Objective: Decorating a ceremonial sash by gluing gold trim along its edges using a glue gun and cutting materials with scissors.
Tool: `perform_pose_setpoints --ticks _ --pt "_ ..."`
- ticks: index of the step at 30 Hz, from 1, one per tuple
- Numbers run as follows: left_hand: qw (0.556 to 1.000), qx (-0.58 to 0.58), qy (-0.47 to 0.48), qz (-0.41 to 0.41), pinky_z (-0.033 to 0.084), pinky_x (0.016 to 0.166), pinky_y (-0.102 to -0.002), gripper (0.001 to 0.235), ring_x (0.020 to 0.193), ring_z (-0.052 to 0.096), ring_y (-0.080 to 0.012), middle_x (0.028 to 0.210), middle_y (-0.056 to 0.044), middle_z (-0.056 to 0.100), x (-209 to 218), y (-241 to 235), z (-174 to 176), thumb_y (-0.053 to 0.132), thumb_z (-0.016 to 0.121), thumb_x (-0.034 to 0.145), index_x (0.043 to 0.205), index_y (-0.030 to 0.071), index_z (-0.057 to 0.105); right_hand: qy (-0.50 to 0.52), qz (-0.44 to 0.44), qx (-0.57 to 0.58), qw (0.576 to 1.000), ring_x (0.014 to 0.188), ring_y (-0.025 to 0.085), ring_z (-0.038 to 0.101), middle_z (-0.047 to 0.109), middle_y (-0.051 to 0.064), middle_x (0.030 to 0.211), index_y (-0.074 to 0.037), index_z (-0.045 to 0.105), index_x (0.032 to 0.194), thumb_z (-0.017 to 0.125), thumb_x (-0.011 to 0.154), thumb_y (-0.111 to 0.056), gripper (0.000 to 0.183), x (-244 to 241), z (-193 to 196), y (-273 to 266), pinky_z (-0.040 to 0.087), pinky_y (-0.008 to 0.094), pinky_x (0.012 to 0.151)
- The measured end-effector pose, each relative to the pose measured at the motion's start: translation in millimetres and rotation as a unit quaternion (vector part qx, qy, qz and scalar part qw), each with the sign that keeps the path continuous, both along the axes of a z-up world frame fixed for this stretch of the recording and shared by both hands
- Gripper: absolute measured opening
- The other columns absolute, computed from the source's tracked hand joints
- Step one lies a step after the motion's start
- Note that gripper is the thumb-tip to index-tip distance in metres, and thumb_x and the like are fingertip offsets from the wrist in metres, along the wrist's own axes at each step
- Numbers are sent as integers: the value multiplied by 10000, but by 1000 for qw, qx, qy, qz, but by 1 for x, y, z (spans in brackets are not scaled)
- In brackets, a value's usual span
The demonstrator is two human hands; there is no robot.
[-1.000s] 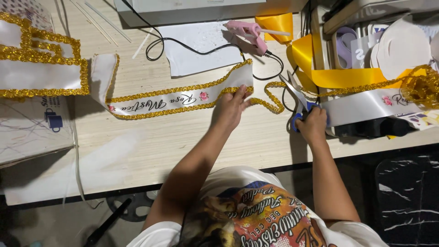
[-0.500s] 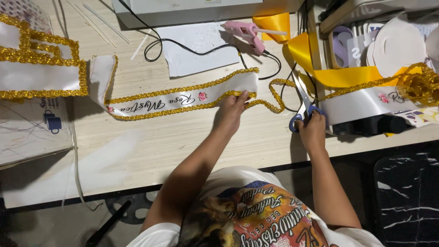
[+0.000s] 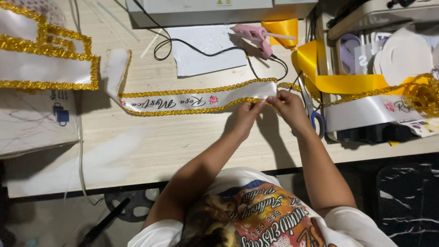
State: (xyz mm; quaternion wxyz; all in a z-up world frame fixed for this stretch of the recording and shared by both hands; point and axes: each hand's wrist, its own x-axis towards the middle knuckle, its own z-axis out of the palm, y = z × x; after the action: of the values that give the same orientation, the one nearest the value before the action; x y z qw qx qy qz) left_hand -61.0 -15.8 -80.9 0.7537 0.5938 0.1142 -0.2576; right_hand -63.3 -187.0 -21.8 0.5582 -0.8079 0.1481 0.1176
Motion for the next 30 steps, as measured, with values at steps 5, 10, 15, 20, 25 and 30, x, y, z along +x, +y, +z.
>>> perform_pose_setpoints --ticks 5,10,15,20,25,30 --pt "994 35 101 16 410 608 -305 371 654 498 -148 781 -52 574 13 58 1 404 552 1070 978 57 642 -26 46 -90 995 701 91 539 668 38 761 -16 734 953 738 981 -221 207 16 -2 -29 441 278 632" --pt "913 -241 179 277 596 773 -379 199 853 698 -243 881 -108 644 18 107 -69 227 658 957 992 67 545 -46 39 -131 990 762 91 632 736 42 856 -20 752 1030 700 997 -197 188 26 -20 -96 507 278 705" --pt "934 -197 143 261 575 824 -352 268 955 694 -241 990 -114 672 22 144 -67 224 673 986 1113 13 567 6 -10 -174 985 746 144 599 709 123 855 8 751 1010 741 1038 -227 236 28 -16 -145 487 335 682" --pt "930 -147 180 283 581 832 -377 286 964 704 -273 994 -136 681 30 152 -68 239 664 1001 1102 -5 555 -53 7 -320 946 748 264 680 731 186 894 -19 772 1023 722 1023 -172 161 26 -6 -155 518 389 702" --pt "941 -85 193 263 567 688 -317 259 825 746 -236 957 -140 716 33 174 -37 307 608 989 1091 71 571 -126 29 -488 863 826 408 661 694 239 924 13 759 920 853 941 -199 234 24 -27 -190 534 473 770" --pt "938 308 31 154 478 456 -251 361 568 678 -164 818 -150 751 38 202 21 366 582 1083 1021 13 628 -172 -19 -570 803 1006 408 638 657 217 1139 16 698 1042 821 834 -155 296 12 -33 -179 545 470 814"
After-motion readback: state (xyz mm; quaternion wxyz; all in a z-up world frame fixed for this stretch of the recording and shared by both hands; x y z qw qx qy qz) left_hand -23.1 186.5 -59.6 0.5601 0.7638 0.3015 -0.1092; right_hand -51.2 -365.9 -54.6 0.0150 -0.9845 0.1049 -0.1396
